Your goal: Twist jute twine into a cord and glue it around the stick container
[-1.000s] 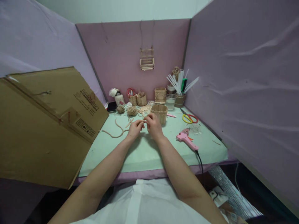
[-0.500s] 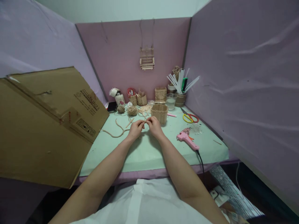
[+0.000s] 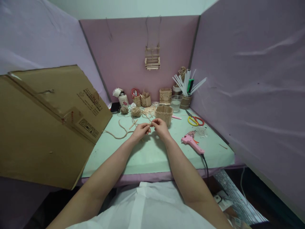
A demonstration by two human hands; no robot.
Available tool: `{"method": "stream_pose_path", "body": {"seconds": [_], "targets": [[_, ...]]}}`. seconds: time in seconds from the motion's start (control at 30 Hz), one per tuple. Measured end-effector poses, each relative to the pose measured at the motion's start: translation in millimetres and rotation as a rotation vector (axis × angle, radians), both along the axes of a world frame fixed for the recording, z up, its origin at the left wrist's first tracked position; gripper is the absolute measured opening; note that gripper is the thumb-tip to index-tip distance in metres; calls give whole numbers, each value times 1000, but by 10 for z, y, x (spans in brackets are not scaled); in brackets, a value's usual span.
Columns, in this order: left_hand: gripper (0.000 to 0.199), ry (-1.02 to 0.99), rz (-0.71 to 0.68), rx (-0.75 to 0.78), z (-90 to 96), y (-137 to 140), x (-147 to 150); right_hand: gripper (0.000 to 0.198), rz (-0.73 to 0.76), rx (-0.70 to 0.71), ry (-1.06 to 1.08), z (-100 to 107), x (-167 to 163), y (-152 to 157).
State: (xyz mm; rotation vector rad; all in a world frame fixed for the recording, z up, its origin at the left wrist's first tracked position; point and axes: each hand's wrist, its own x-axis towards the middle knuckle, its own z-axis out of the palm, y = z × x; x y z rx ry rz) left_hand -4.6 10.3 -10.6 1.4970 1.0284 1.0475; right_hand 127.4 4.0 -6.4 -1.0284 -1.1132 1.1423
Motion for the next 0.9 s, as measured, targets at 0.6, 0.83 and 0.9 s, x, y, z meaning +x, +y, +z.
{"method": "stream_pose_path", "body": {"seconds": [0.6,0.83,0.9], "targets": [[19,6,187,48,15,-3,0,27,-48,250,-119,-36,-5,52],[22,159,232,202,-29,13,-11,28,-88,251,-172,-71,-5,89],[22,187,246,224,-17,3,-20,29,-83,242,-181,-80,0,98]]}}
